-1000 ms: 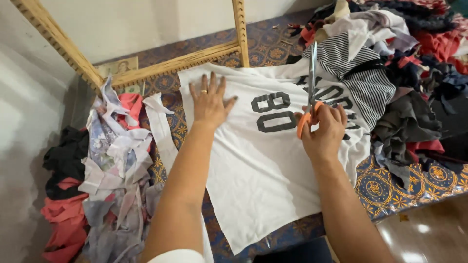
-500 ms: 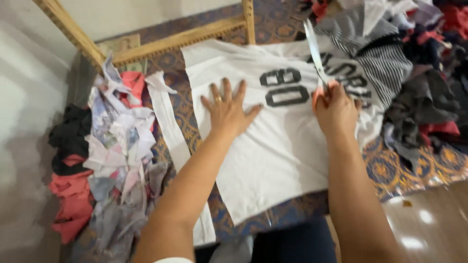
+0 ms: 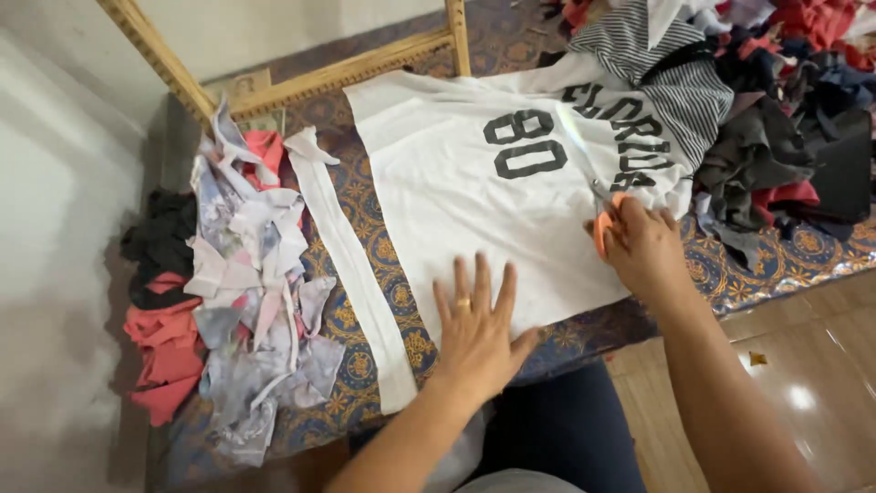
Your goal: Cut a white t-shirt into long strips using scissors
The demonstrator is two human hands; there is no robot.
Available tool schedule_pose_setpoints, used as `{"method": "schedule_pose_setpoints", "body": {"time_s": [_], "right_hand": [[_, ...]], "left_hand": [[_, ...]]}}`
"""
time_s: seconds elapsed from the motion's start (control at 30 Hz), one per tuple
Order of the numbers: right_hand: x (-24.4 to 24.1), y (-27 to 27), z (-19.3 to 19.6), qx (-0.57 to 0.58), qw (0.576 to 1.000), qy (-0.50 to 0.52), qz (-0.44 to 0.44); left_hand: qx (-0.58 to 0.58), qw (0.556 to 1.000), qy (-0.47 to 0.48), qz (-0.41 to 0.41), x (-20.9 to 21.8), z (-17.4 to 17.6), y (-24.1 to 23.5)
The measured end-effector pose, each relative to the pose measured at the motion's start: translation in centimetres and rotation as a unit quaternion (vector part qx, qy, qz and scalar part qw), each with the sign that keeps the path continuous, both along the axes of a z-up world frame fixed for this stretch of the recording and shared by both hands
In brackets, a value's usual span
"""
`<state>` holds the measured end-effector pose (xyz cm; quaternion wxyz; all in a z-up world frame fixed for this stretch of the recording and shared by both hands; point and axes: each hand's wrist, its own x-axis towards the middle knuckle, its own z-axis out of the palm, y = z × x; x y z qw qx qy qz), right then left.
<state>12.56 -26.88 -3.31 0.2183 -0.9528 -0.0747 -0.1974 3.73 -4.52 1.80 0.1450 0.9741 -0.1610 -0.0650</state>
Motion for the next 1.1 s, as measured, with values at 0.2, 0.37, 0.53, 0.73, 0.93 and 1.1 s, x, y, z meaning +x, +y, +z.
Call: {"method": "schedule_pose_setpoints", "body": {"time_s": [0.2, 0.37, 0.53, 0.73, 0.93, 1.1], "right_hand": [[2.4, -2.7, -3.4, 0.060, 0.995, -0.073, 0.029], [-1.4, -0.6, 0.2, 0.192, 0.976, -0.097, 0.043], [-11.6, 2.3, 5.6, 0.344, 0.937, -0.026, 0.057], [-19.4, 3.2, 1.5, 0.477, 0.790, 0.330, 0.201], [-23.1, 3.0, -1.8, 0.532, 0.693, 0.473, 0.115], [-24.1, 3.0, 0.6, 0.428, 0.699, 0.553, 0.150]], "left_hand": [[0.036, 0.992, -0.120, -0.013, -1.5, -3.2, 1.3], [-0.144, 0.988, -0.035, -0.044, -2.9, -1.6, 3.2], [-0.224, 0.946, -0.231, 0.030, -6.2, -2.1, 6.3], [-0.171, 0.926, -0.333, 0.050, -8.6, -2.5, 6.0], [-0.135, 0.947, -0.291, 0.030, -8.5, -0.8, 4.1], [-0.086, 0.954, -0.280, 0.070, -7.8, -0.9, 3.3]]}}
